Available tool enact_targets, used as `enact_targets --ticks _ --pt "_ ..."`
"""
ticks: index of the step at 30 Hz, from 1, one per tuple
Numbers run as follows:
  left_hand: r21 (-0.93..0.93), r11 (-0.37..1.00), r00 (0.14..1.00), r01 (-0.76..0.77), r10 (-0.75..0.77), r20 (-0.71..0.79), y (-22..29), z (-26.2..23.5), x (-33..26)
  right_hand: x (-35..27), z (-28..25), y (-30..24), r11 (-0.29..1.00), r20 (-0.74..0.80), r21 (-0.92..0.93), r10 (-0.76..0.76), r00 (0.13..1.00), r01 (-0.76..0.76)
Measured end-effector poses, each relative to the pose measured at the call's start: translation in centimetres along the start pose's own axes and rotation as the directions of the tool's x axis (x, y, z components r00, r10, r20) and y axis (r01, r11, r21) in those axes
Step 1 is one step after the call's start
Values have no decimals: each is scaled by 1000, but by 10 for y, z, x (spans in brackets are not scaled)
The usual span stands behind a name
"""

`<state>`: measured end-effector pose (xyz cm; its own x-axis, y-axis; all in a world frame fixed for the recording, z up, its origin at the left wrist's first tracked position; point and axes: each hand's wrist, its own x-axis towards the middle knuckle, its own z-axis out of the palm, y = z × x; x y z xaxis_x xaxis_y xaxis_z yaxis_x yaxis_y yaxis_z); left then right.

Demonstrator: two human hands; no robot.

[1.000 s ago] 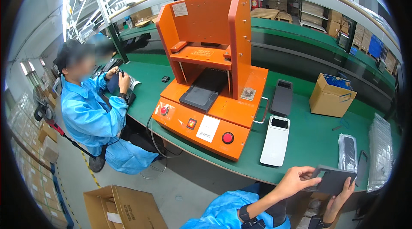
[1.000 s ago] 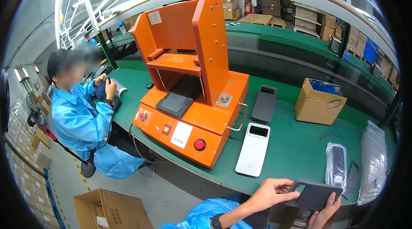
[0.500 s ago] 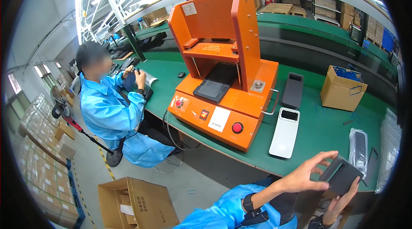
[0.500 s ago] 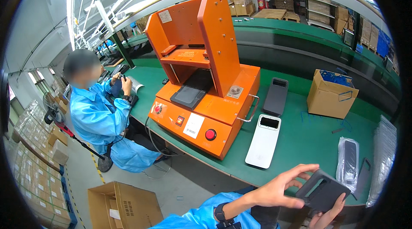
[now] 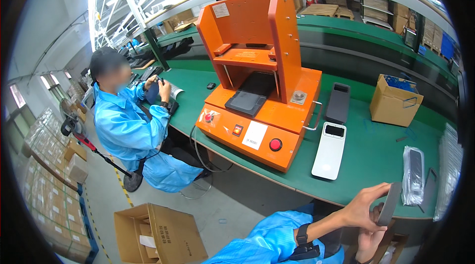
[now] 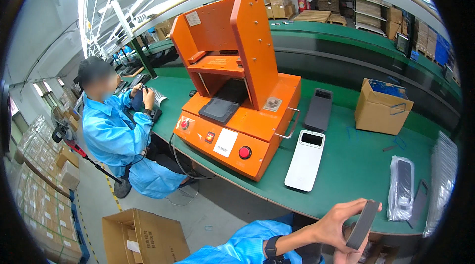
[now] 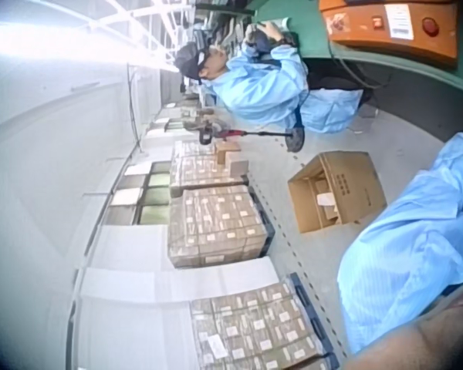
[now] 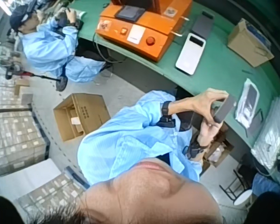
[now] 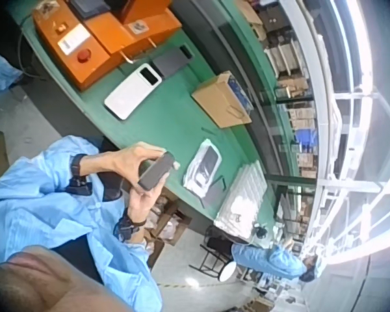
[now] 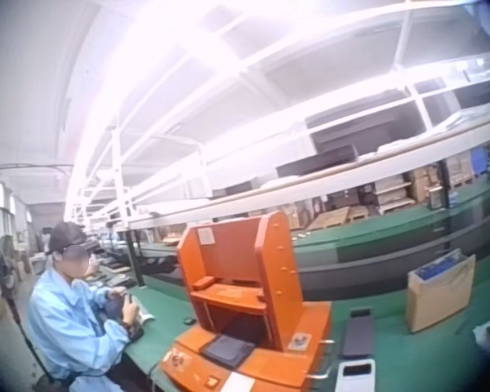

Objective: The person is removing phone cases from their protective packaging and then putting them into new plastic bags at a workstation.

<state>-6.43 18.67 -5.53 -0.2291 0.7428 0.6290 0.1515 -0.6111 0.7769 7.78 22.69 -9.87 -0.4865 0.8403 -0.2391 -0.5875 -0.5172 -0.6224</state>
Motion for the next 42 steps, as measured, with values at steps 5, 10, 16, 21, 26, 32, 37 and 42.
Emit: enact_targets --ticks 5,10,16,21,26,32,37,42 --pt "35 999 999 -4 6 -33 11 -18 1 15 -28 -1 996 212 15 79 974 -84" --pt "-315 892 944 323 -326 45 16 -18 2 0 8 -46 476 409 -693 -360 838 542" --pt "-599 614 855 513 -425 296 16 -17 -13 -7 34 -104 -103 849 -512 87 521 853" --pt "-564 535 777 629 -450 440 9 -8 -23 -25 64 -109 -209 817 -430 325 477 878" --pt "-611 450 744 652 -533 402 9 -21 -31 -10 109 -102 -240 781 -332 472 409 912" --pt "-746 43 706 665 -363 608 -16 -25 -40 23 119 -110 -117 803 -523 263 535 844" --pt "-741 9 720 672 -240 651 -20 -17 -46 32 126 -119 -189 783 -490 333 525 851" --pt "-725 57 698 686 -332 634 -12 -22 -45 26 132 -119 -340 771 -420 356 529 841"
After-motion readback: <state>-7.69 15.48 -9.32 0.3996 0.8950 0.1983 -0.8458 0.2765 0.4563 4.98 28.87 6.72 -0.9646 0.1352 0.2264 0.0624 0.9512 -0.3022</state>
